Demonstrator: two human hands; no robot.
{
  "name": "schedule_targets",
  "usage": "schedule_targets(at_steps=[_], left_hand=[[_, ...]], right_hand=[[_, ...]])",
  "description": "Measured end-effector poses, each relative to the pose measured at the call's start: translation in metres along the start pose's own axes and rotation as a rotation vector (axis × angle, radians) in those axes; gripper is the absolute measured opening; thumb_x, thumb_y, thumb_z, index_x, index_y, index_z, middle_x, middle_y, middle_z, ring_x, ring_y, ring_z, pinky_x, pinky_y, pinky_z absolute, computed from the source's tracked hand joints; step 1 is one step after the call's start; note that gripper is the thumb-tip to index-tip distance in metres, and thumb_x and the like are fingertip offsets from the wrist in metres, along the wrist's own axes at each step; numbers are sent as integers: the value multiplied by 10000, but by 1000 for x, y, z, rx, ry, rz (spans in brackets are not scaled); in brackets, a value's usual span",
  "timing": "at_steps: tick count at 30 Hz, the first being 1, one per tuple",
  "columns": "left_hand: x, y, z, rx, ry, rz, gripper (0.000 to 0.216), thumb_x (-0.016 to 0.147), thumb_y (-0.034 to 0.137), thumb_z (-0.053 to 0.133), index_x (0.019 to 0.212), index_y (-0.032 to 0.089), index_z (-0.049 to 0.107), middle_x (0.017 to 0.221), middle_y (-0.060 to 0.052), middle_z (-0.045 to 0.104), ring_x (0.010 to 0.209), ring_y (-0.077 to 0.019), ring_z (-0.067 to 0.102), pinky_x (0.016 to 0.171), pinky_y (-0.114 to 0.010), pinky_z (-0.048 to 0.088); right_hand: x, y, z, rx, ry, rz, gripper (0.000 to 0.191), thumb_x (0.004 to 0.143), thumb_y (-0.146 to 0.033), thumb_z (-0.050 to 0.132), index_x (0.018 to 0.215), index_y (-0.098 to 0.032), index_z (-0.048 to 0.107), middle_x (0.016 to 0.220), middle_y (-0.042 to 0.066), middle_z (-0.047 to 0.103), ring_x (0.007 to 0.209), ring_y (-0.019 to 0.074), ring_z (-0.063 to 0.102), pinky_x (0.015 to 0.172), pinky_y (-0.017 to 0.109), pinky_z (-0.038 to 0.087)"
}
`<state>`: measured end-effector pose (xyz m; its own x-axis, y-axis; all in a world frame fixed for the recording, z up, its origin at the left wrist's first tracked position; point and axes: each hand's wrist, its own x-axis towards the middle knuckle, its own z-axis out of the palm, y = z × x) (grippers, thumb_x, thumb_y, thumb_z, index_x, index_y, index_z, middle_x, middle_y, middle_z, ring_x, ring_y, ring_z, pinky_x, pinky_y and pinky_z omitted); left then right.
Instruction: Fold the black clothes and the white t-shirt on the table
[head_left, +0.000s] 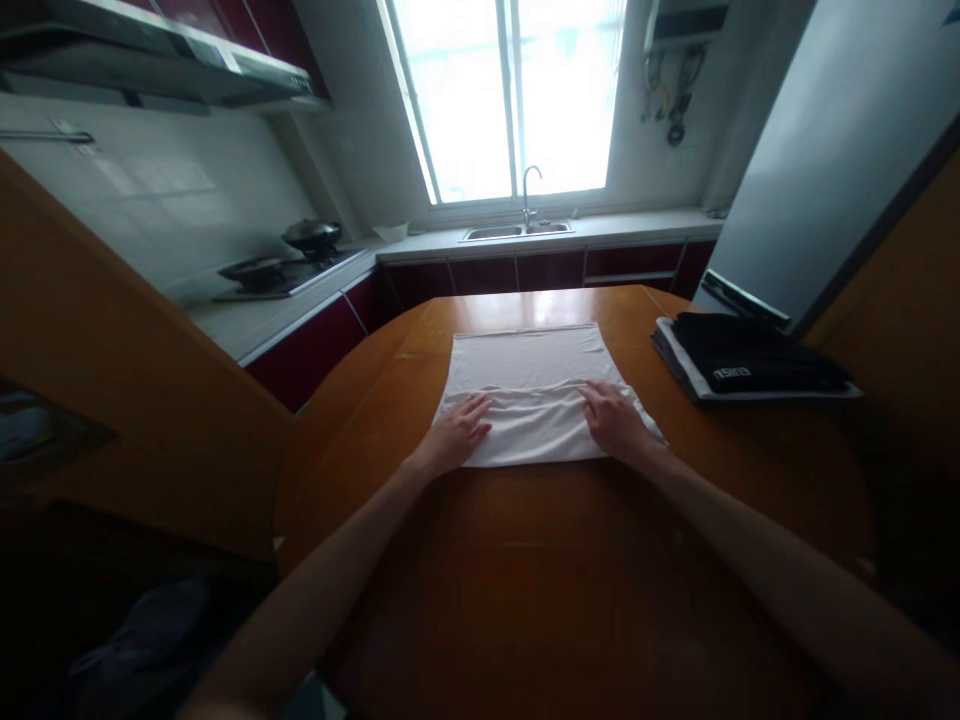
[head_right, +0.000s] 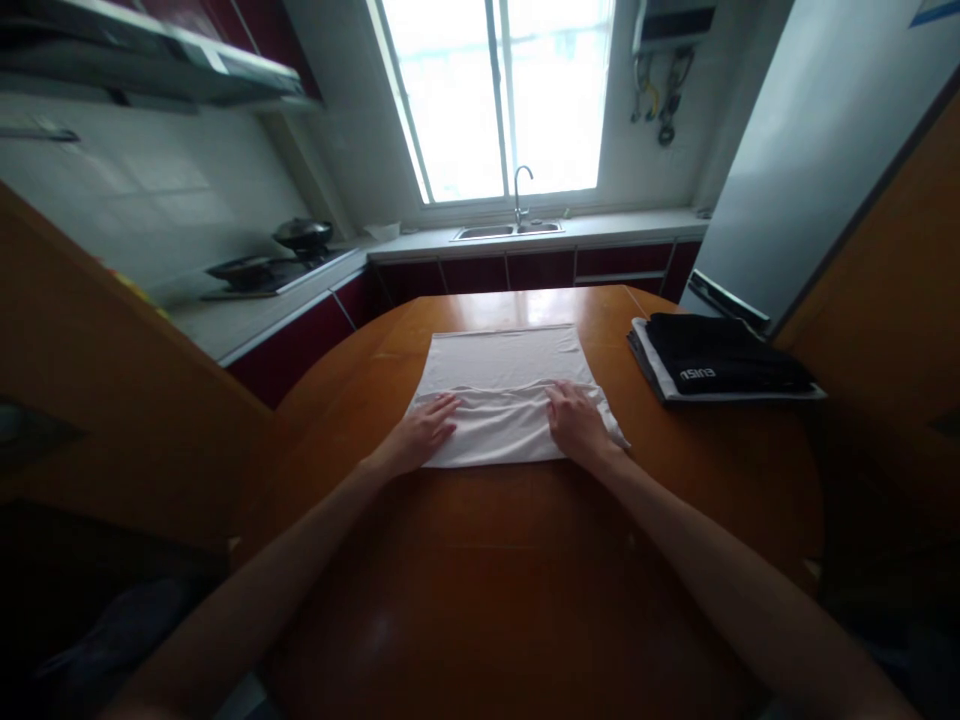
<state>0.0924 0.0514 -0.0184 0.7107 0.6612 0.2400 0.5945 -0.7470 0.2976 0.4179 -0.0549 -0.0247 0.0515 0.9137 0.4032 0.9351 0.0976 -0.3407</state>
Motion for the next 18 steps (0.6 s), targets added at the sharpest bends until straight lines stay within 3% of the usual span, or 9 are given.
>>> schedule_targets(at_steps=[3,5,11,15,18], left_hand=[[-10,-7,10,34,-45,-67,572,1017,483,427,1493,176,503,1608,-148,386,1519,-333,283,1232,-552,223],[-17,-9,9,32,-15,-60,571,1031,492,390,1499,182,496,1608,-145,389,1521,-319,282,1234,-541,227],[-62,-5,-22,47,114,22,464,995,471,516,1399,257,597,1422,-111,580,1346,-290,512,1153,-465,412],[-102,-14,-41,78,85,111,329,988,364,556,1288,289,671,1236,-80,654,1157,-243,612,1029,-398,523],[-112,-17,-48,88,68,162,305,1004,229,483,1217,263,699,1151,-79,677,1068,-210,648,955,-355,559]], right_hand=[[-15,-5,13,-49,-168,0,529,1018,-373,401,1463,-114,520,1585,188,410,1491,341,324,1195,547,272],[-21,0,12,-33,-172,-18,545,1031,-411,381,1479,-122,496,1599,185,389,1507,326,301,1199,545,269],[-55,26,-25,23,81,-158,372,1022,-384,449,1278,-216,660,1416,130,584,1348,286,500,1128,462,406],[-92,46,-50,-83,44,-240,268,979,-320,543,1176,-237,706,1222,116,660,1174,286,572,1010,434,469],[-100,52,-62,-193,-1,-322,240,967,-200,523,1094,-230,724,1118,106,680,1063,271,591,958,412,453]])
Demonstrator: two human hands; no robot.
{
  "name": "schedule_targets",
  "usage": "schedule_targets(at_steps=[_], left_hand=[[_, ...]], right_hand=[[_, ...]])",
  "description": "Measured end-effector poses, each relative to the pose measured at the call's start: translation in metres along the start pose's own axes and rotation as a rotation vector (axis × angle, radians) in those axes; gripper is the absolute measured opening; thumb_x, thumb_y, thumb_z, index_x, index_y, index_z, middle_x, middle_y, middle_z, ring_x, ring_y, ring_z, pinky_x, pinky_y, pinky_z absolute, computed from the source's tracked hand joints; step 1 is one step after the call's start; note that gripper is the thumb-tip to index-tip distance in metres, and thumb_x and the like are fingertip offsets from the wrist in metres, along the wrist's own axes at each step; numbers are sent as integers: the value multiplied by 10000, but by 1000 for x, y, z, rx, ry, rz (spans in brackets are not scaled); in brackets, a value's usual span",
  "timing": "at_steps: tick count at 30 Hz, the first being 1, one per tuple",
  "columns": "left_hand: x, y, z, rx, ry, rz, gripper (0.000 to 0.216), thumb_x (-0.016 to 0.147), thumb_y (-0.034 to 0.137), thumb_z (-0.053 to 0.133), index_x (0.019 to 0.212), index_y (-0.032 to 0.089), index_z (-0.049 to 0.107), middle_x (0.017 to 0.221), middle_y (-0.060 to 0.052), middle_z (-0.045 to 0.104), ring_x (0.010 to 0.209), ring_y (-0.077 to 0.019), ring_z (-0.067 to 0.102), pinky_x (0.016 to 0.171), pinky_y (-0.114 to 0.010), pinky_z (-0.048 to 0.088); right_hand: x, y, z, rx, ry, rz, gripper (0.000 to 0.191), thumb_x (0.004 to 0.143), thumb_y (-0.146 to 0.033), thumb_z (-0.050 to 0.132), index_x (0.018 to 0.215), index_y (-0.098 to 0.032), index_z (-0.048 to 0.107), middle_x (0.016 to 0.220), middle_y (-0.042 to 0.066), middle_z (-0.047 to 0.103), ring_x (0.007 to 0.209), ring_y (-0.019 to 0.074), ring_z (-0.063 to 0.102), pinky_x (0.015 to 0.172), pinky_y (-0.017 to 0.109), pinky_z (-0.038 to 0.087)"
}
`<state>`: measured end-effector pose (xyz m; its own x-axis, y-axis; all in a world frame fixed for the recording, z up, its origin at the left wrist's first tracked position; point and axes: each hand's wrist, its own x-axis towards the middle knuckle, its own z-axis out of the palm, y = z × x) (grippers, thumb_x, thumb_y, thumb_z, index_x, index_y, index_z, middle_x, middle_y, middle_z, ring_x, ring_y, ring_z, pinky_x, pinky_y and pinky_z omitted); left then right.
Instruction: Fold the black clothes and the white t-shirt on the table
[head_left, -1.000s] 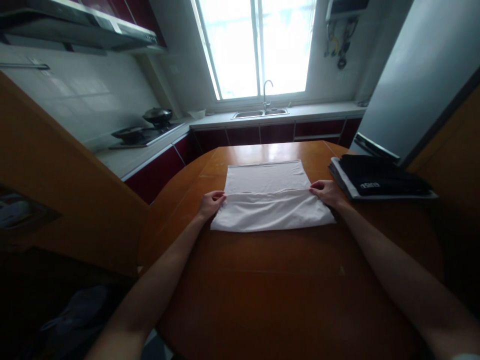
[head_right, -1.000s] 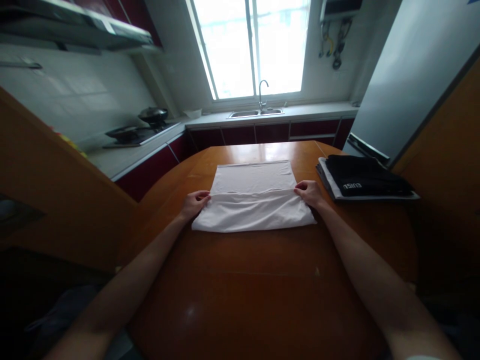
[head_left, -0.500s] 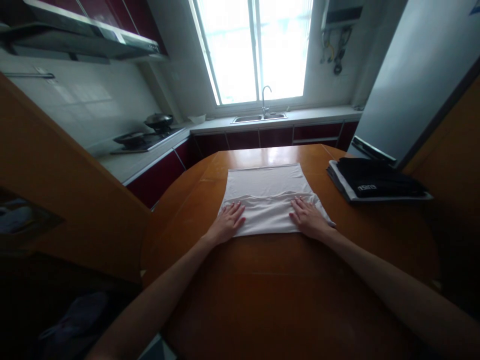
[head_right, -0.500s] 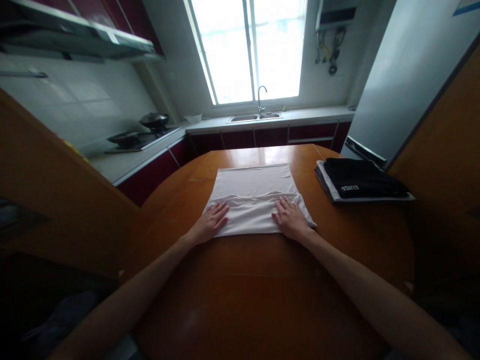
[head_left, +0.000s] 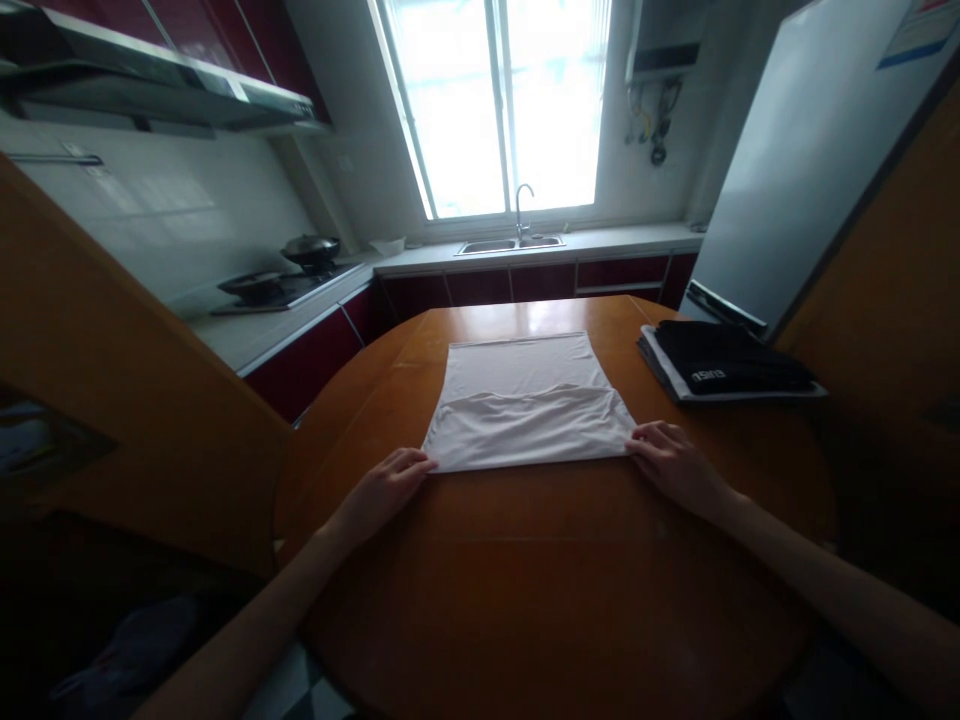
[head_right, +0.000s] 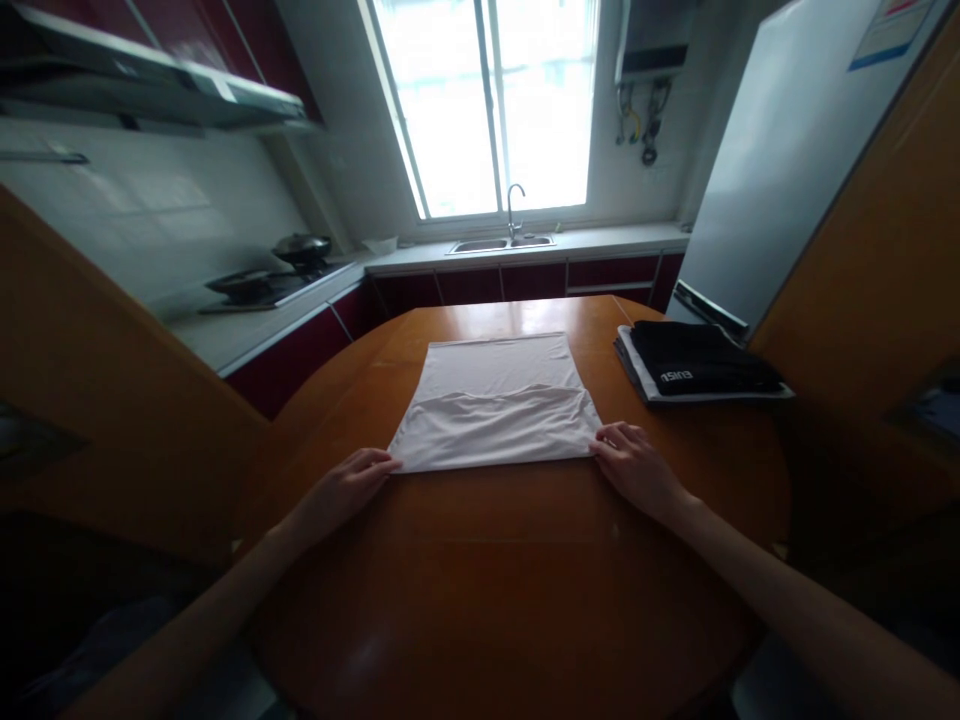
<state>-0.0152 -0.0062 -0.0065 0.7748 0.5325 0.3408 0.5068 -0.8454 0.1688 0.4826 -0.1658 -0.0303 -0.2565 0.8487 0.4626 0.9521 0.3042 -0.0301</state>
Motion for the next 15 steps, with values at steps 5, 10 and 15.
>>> schedule_targets(at_steps=[5,10,15], left_hand=[[10,7,-5,62,-20,13,288,974,137,477,1097,227,722,1053,-88,693,974,-205,668,869,-332,582],[-12,25,-18,68,-19,13,279,955,130,476,1033,230,724,1017,-82,683,931,-205,654,840,-327,574],[-64,60,-42,-98,-177,1,309,930,132,474,1004,272,739,997,-65,697,906,-184,665,822,-280,558]], right_hand=[[14,0,-11,-139,-70,-68,248,929,-65,491,948,-179,710,962,102,686,944,255,592,886,381,429],[-6,-18,-28,-35,-69,-68,210,887,-50,518,866,-196,667,928,84,656,885,232,576,827,349,444],[-56,-48,-59,152,-182,-76,209,853,-72,549,874,-240,670,923,61,665,881,224,587,828,357,457]])
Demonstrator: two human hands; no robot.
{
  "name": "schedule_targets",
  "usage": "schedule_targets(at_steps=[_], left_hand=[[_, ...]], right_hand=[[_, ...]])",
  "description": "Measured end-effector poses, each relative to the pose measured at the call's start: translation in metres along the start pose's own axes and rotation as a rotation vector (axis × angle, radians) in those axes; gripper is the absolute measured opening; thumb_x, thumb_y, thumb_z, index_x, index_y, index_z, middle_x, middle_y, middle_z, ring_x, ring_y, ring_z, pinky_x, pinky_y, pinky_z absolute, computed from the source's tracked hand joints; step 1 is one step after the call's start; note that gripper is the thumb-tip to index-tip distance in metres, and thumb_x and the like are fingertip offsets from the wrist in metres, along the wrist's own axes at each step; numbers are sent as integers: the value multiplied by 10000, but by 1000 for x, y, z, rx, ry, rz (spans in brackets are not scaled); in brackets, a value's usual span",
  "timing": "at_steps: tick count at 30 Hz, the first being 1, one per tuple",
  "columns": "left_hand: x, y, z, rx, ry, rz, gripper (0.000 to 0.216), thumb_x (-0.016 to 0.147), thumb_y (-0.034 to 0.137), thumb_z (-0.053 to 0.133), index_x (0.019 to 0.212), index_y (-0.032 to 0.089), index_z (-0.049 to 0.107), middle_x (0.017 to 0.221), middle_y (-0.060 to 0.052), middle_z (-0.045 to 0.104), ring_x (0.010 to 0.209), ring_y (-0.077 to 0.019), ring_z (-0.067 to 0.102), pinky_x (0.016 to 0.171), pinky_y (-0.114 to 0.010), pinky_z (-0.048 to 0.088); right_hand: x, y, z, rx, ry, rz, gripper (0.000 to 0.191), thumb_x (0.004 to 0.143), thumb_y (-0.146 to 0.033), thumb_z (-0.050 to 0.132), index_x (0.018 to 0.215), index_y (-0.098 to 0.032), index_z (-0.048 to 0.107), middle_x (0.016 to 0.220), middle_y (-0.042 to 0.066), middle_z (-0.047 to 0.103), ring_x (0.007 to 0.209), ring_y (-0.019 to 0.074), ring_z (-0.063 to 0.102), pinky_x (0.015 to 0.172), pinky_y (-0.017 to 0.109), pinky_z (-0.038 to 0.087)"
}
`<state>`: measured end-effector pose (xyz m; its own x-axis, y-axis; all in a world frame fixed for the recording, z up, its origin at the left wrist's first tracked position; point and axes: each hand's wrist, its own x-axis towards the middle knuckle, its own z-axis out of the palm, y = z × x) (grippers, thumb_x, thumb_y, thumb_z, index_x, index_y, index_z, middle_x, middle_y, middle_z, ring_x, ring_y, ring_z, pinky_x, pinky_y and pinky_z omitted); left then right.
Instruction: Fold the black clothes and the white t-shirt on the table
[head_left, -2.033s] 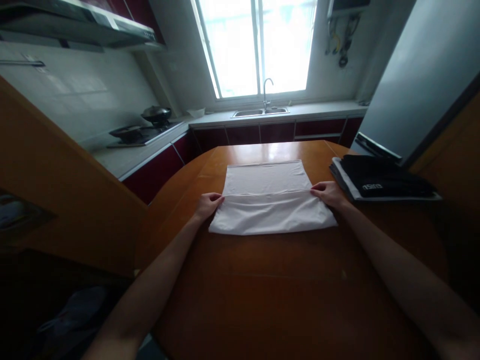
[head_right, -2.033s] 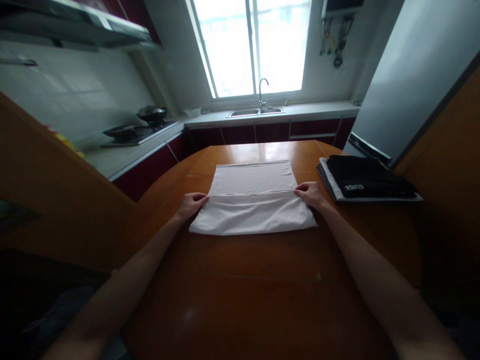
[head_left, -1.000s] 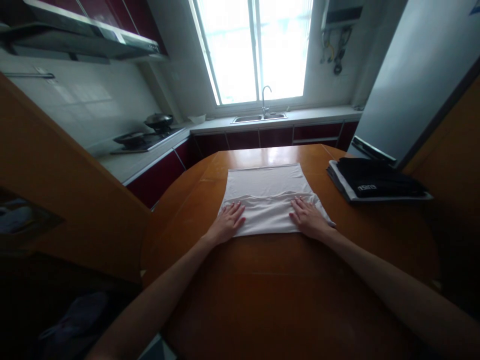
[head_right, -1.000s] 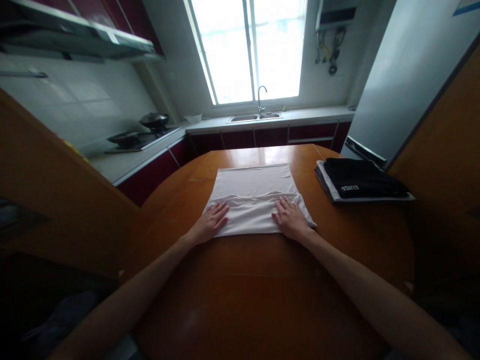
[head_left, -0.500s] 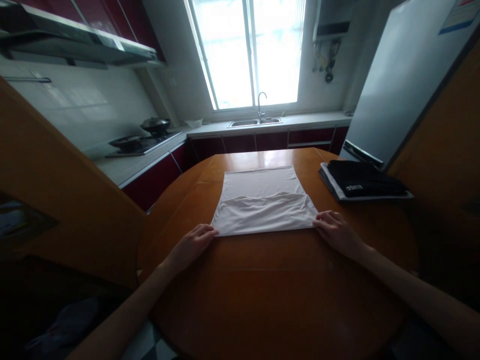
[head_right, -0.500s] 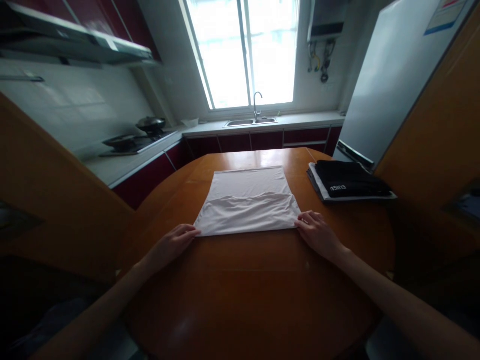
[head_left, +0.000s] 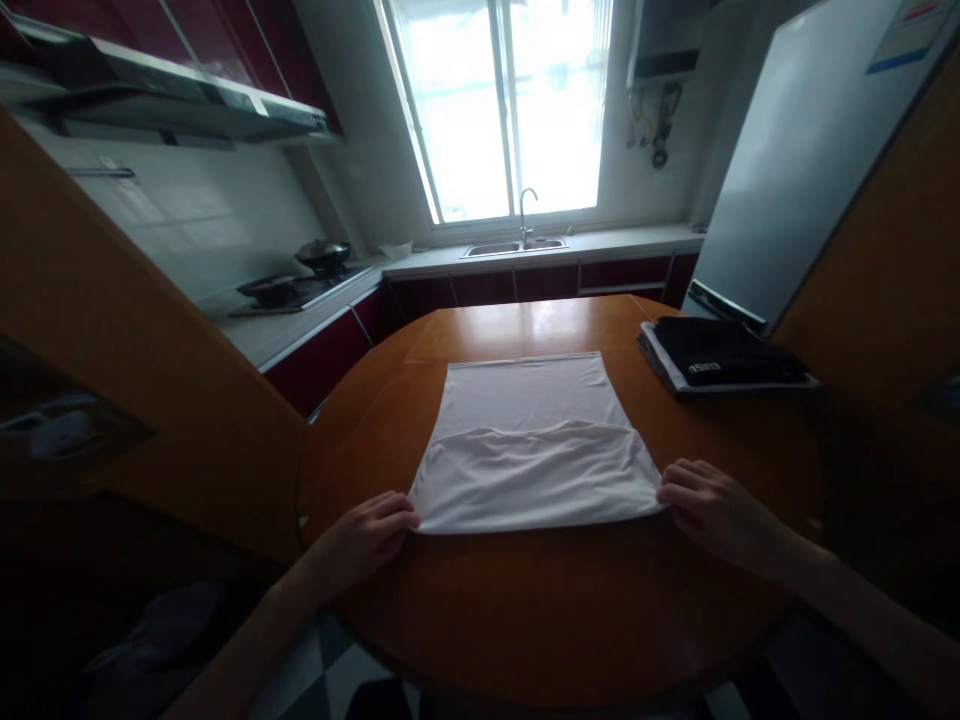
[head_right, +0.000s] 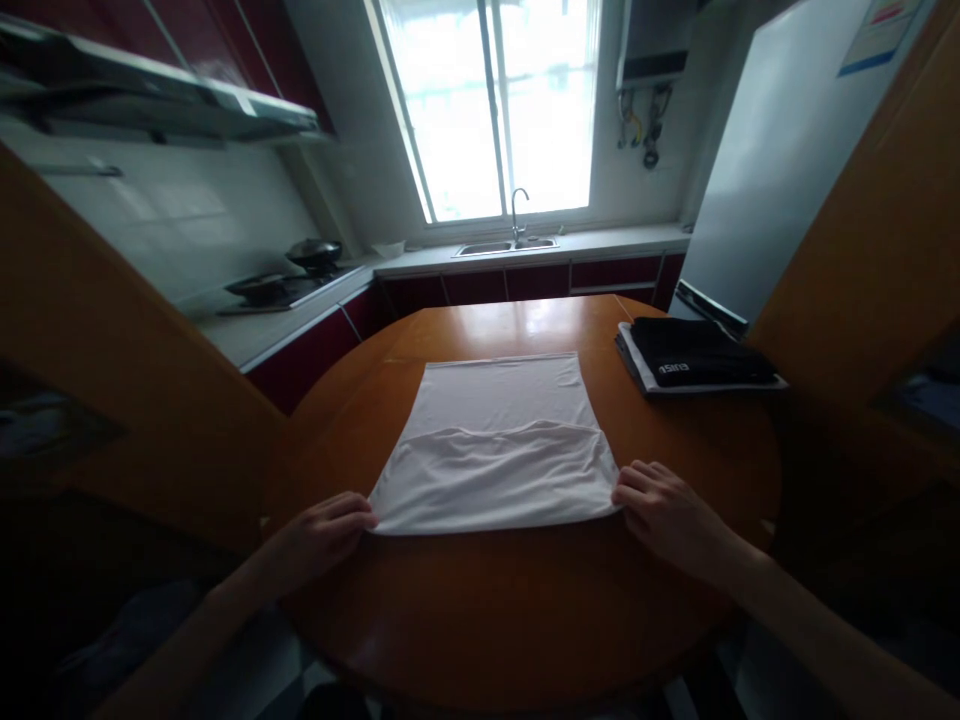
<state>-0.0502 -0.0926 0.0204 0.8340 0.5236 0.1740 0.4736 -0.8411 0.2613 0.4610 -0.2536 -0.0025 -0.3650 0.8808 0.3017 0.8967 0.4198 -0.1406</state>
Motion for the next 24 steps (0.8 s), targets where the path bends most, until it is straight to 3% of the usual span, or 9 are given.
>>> schedule_targets(at_steps=[4,7,10,15,24], left_hand=[[-11,9,-12,-140,-43,-91,205,946,282,555,994,279,754,1016,-62,711,887,-190,677,800,-268,547],[14,-8,-12,-190,133,-253,254,943,406,571,1032,244,744,1013,-70,722,878,-208,678,781,-281,537],[51,-32,-4,-193,249,-380,319,901,469,591,1019,216,746,969,-82,735,845,-229,681,756,-299,532],[84,-56,12,-163,193,-395,283,843,472,626,875,223,758,852,-74,718,765,-232,662,733,-319,510],[81,-63,15,-265,135,-421,333,820,523,622,808,194,671,754,-33,684,672,-188,611,624,-273,453]], right_hand=[[-10,-9,-12,175,-114,47,115,902,-224,603,854,-270,696,936,48,688,876,213,624,826,339,473],[14,8,-8,281,9,271,197,947,-376,570,905,-252,718,955,63,710,809,199,645,732,306,484],[50,33,9,300,131,476,234,910,-396,581,898,-222,735,878,68,732,740,201,655,671,298,471],[82,56,35,314,41,584,236,848,-403,616,774,-212,732,768,57,742,710,206,669,638,291,439],[84,62,36,412,38,611,193,734,-351,636,670,-188,718,667,47,709,638,187,623,581,271,413]])
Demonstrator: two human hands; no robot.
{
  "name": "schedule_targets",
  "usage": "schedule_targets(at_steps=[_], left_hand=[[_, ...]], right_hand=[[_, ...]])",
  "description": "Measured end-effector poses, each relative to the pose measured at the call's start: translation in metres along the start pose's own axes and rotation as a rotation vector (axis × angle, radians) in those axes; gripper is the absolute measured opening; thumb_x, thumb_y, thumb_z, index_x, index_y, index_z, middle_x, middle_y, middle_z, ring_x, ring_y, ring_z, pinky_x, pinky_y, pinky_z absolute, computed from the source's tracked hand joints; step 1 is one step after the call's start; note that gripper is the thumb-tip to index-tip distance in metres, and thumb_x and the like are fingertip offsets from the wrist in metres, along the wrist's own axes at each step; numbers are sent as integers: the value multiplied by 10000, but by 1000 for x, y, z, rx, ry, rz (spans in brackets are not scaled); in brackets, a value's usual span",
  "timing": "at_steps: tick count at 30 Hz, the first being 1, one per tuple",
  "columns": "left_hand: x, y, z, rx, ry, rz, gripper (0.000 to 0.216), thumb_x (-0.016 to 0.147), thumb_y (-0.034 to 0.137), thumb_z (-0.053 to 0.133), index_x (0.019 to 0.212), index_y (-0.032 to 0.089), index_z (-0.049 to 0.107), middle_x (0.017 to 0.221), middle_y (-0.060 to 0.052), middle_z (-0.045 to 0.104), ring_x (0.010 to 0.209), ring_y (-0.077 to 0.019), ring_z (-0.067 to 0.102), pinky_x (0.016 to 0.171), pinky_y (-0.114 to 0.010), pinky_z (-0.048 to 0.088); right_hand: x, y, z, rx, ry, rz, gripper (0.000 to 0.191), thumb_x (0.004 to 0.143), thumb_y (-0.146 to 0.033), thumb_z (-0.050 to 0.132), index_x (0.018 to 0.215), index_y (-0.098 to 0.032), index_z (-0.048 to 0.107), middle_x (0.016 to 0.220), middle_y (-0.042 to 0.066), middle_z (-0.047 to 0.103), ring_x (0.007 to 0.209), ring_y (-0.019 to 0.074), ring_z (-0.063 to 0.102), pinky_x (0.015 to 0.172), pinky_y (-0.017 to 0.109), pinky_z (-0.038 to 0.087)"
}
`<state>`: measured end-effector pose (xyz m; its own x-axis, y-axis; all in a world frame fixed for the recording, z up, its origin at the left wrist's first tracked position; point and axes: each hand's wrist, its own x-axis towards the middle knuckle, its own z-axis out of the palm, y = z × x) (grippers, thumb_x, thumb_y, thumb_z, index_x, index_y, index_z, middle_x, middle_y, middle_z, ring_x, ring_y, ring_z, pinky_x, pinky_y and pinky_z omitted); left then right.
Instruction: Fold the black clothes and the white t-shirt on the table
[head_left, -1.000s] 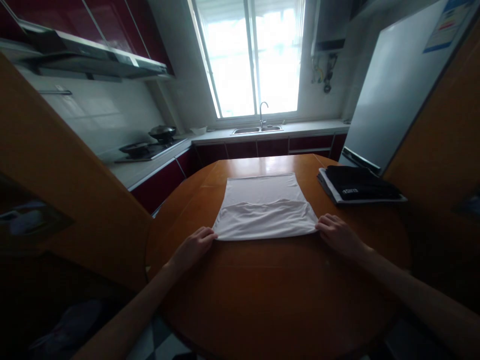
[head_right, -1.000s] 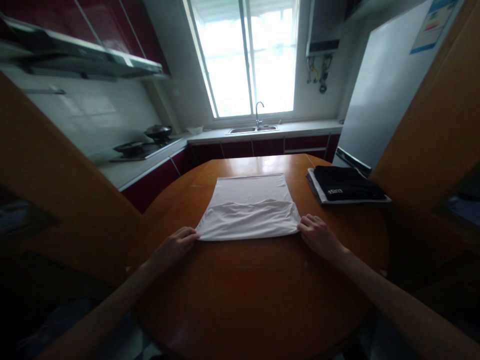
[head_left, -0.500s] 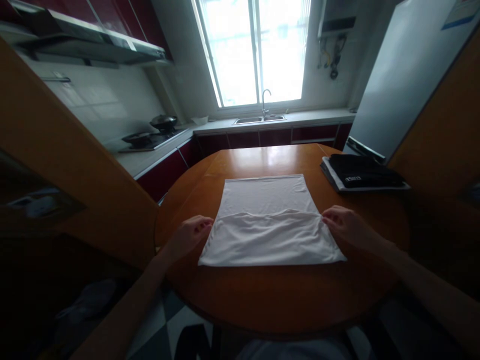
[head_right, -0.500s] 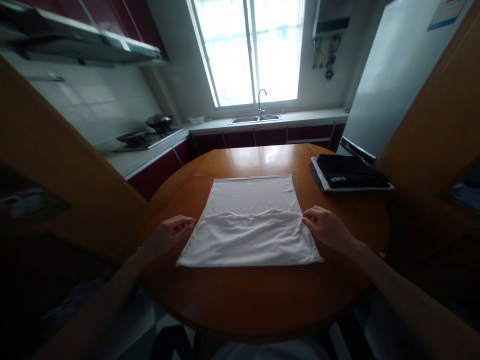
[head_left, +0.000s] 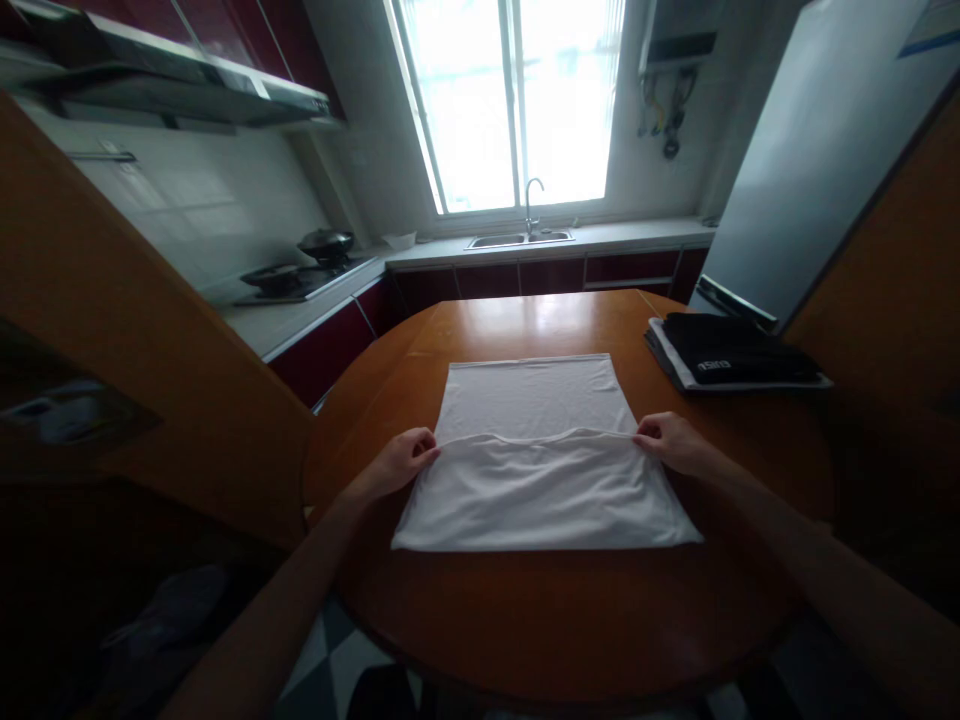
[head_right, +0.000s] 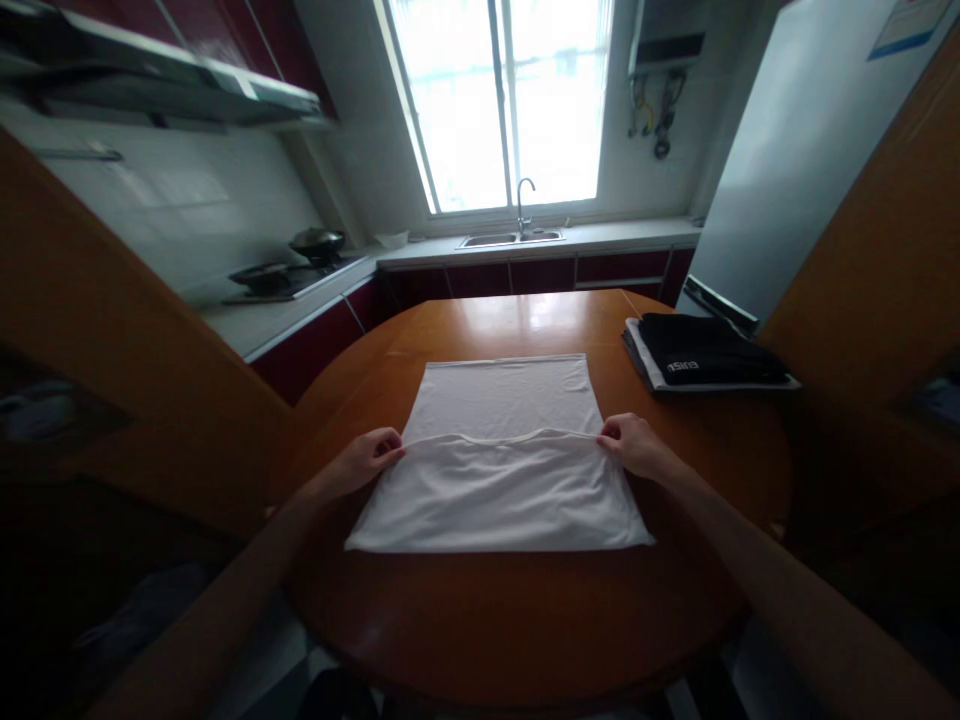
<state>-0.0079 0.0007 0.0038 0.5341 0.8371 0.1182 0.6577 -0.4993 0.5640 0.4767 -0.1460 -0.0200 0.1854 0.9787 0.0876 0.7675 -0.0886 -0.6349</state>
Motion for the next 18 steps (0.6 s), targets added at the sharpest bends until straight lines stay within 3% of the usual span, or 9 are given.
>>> schedule_targets(at_steps=[6,13,15,18], left_hand=[[-2,7,-3,-89,-35,-12,400,837,546,627,897,167,742,851,-51,750,784,-215,670,701,-275,480],[-5,6,0,-225,301,-69,443,857,562,633,936,144,755,909,-71,762,829,-229,681,733,-292,509],[-4,1,4,-224,325,-82,446,849,563,639,935,142,757,906,-72,764,828,-230,685,738,-295,512],[-1,-8,11,-184,263,-87,433,832,562,643,891,150,762,870,-66,767,809,-233,693,725,-296,514]], right_hand=[[5,-4,-1,119,21,-34,220,719,-377,646,703,-175,731,695,68,721,660,211,636,601,296,441],[2,-16,-9,261,192,-93,262,794,-419,618,802,-182,731,792,76,743,734,230,665,664,322,480],[3,-16,-7,271,222,-92,264,798,-420,617,806,-182,731,799,78,745,747,232,669,675,323,485],[10,-10,2,271,190,-73,250,768,-409,627,776,-180,728,784,81,748,734,235,673,665,322,488]])
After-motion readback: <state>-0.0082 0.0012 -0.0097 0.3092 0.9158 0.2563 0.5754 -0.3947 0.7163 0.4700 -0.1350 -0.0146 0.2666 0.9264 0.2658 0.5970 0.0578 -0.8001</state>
